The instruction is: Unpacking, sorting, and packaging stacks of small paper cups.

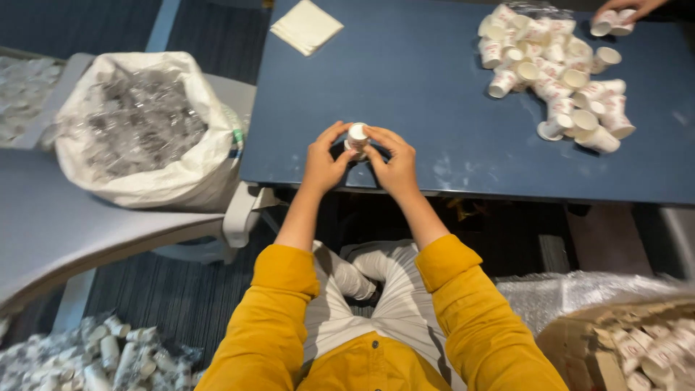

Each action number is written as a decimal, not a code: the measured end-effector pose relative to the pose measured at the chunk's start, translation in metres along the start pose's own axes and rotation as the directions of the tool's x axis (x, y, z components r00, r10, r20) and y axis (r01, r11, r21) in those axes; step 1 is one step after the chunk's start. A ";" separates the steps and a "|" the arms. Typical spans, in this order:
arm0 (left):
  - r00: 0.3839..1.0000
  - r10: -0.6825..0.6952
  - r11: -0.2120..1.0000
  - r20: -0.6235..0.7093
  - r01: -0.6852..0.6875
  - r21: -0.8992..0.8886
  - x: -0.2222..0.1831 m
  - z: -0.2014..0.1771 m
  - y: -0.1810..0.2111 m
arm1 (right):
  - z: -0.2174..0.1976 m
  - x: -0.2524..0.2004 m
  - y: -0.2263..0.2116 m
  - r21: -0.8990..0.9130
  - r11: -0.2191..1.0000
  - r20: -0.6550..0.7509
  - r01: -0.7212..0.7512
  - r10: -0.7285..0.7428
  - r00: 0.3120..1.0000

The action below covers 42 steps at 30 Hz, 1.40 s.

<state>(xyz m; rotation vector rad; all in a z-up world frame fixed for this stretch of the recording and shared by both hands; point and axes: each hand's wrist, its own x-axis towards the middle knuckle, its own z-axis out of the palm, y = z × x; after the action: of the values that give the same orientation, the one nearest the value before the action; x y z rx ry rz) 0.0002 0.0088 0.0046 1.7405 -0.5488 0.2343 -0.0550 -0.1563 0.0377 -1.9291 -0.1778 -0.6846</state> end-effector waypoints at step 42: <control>0.960 -0.251 0.871 0.121 0.279 -0.405 0.013 0.226 0.064 | -0.174 -0.004 0.111 0.618 0.772 -0.179 -0.147 0.320 0.930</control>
<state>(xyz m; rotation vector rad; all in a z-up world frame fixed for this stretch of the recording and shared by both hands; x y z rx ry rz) -0.0493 -0.2211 0.0101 1.3827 -0.3655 -0.1320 -0.0786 -0.3579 0.0011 -1.2022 0.0300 -0.6241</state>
